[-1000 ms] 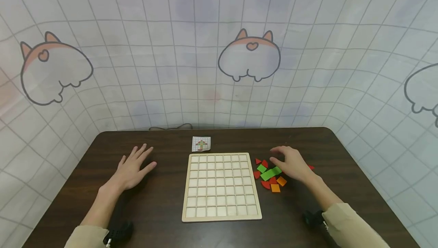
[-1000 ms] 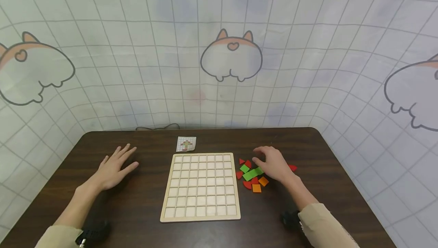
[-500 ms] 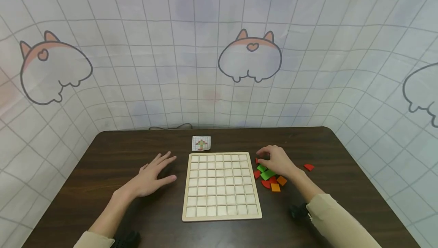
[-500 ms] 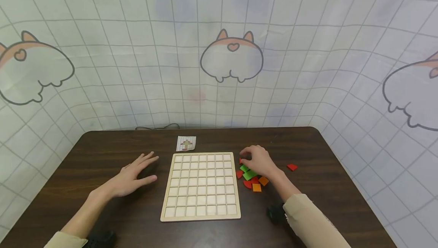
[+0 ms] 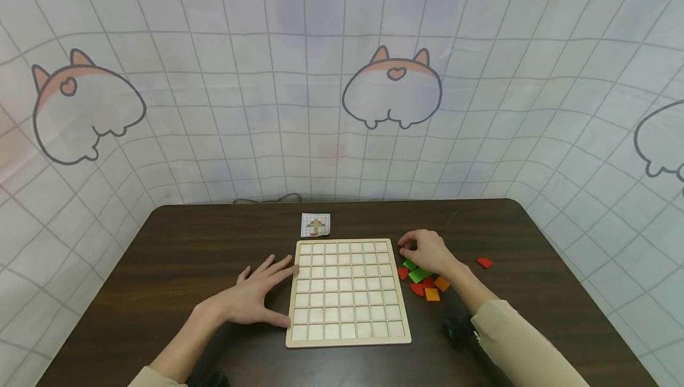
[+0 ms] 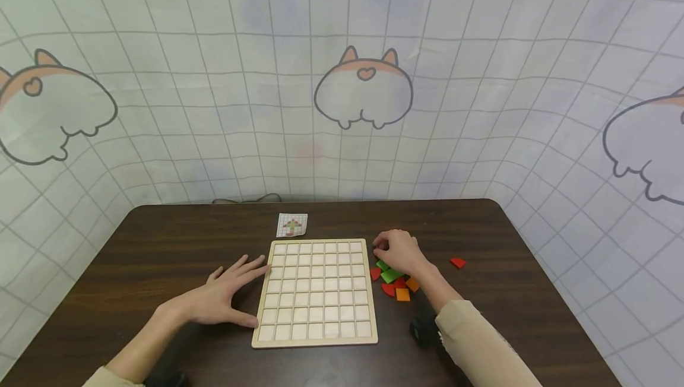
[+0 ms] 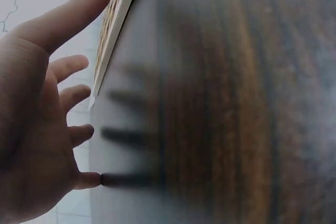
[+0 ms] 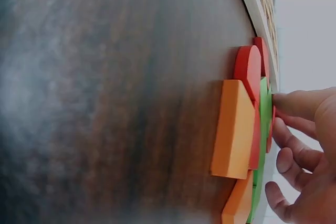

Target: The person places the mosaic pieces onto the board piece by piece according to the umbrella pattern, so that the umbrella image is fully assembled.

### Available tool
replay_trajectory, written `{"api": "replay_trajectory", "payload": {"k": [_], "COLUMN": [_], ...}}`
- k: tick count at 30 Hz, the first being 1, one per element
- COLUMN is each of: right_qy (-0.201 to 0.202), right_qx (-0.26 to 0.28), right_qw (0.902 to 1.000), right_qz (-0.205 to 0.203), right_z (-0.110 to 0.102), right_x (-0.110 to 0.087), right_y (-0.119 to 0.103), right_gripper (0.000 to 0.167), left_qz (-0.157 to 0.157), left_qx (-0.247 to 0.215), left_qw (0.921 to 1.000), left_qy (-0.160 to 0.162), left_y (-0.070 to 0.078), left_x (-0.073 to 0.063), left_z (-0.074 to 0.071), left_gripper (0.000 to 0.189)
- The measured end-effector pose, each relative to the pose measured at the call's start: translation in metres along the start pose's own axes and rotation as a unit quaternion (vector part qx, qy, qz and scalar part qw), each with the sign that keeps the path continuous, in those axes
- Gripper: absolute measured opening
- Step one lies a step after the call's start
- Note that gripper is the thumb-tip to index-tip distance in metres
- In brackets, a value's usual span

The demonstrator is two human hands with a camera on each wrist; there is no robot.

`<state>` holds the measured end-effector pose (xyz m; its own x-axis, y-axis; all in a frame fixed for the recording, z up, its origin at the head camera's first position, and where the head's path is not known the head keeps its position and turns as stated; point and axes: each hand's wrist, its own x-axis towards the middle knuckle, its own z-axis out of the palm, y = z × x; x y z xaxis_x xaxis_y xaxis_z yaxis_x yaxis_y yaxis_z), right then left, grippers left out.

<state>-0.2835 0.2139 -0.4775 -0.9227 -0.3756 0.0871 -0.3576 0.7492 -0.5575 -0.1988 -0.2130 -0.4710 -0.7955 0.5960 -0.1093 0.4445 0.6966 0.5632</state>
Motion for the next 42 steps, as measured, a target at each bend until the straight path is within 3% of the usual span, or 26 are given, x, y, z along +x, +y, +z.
{"api": "replay_trajectory", "payload": {"k": [9,18,31,42], "right_qy": [-0.006,0.0,0.017,-0.001], "right_qx": [0.014,0.015,0.065,0.069], "right_qw": [0.9999,0.9998,0.9971,0.995], "right_qz": [0.005,0.013,-0.036,-0.073], "right_z": [-0.001,0.001,0.011,0.024], "right_x": [0.0,0.0,0.005,0.016], "right_y": [0.002,0.002,-0.011,-0.037], "right_gripper": [0.018,0.013,0.015,0.018], "left_qz": [-0.012,-0.017,-0.016,-0.023], "left_qx": [0.008,0.004,-0.006,-0.014], "left_qw": [0.9998,0.9996,0.9997,0.9994], "left_qy": [-0.01,-0.021,-0.02,-0.02], "left_y": [0.0,0.0,0.004,0.005], "left_x": [0.001,0.003,0.003,0.004], "left_z": [0.006,0.005,0.004,0.003], "left_gripper": [0.11,0.113,0.113,0.115]}}
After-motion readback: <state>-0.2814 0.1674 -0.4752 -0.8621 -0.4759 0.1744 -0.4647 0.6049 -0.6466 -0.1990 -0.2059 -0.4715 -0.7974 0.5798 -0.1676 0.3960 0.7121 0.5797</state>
